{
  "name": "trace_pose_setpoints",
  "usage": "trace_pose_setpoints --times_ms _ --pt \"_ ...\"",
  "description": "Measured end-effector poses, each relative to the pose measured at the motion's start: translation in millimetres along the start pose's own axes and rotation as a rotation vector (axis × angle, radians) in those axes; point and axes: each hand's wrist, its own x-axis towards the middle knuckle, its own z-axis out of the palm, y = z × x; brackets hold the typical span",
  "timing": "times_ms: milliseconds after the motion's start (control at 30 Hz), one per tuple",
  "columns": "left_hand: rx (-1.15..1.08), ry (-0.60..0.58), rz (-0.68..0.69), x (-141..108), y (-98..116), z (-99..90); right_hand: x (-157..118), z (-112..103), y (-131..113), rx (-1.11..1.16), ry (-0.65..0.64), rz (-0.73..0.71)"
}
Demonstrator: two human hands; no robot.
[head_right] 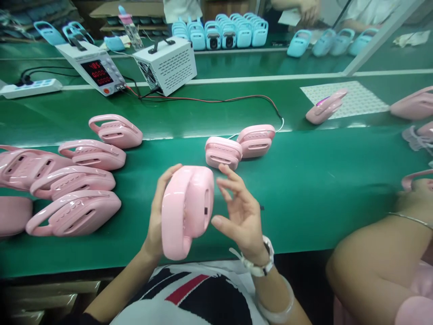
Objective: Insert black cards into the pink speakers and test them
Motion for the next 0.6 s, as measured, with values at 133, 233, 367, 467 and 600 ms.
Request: trace_pose_setpoints --times_ms 133,233,367,467,600 --pt "0.244 0.132 0.362 6 -2 -5.0 -6 15 -3 -0.194 0.147 0.041" --pt "0.322 0.16 0.463 7 -3 -7.5 -4 23 -6 -0.272 0.141 0.108" --pt "0.289 0.159 0.374 6 -3 -13.8 0 14 -3 -0.323 0.125 0.137" --pt "0.079 0.153 0.121 7 -2 -24.3 -3 -13 3 -0.461 0.348 0.108" --pt "-0.279 0.161 -0.142 9 -4 -35.8 -17 -70 11 -0.761 0.652 0.107"
